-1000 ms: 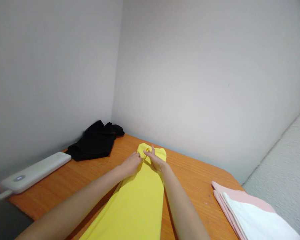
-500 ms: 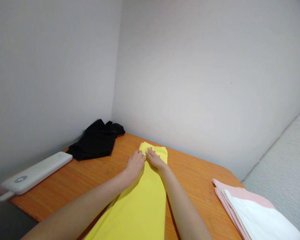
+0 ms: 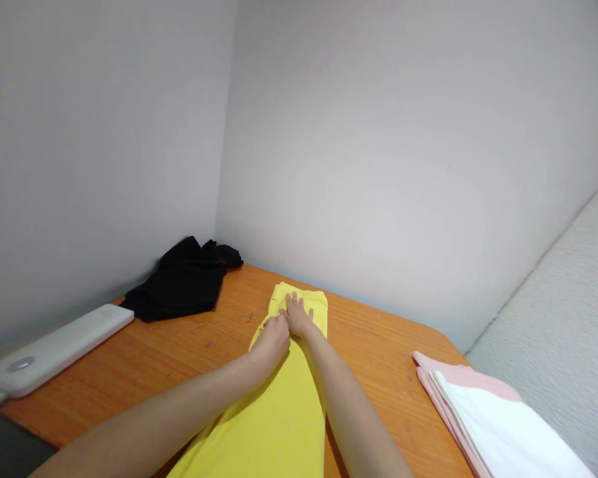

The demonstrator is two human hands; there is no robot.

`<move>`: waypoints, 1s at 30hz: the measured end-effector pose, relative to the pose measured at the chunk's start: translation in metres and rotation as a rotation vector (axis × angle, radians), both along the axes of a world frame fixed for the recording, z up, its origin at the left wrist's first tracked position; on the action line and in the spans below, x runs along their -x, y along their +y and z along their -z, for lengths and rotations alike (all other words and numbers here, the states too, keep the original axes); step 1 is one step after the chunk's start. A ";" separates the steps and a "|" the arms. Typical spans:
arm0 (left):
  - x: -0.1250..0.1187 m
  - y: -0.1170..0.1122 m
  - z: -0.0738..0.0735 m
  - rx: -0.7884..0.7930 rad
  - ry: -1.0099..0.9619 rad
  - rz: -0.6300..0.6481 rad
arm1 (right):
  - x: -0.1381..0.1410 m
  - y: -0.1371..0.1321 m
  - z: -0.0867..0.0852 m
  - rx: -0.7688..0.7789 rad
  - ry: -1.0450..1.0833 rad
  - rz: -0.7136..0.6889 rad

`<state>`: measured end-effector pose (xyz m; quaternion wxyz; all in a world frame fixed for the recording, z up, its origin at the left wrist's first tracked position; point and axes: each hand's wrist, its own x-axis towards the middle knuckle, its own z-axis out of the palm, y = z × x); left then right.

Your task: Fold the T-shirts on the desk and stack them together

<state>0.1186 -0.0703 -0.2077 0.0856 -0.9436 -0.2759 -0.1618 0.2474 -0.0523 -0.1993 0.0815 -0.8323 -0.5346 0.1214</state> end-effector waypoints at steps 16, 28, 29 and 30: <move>0.001 0.006 0.003 0.117 0.222 -0.148 | -0.006 0.005 0.008 -0.067 -0.268 -0.259; 0.091 -0.027 -0.051 0.193 -0.039 -0.035 | 0.036 -0.055 -0.034 -0.250 -0.376 -0.144; 0.115 -0.039 -0.050 0.200 -0.132 -0.045 | 0.041 -0.077 -0.038 -0.300 -0.366 -0.131; 0.141 -0.053 -0.046 0.214 -0.226 -0.071 | 0.047 -0.104 -0.041 -0.351 -0.347 -0.134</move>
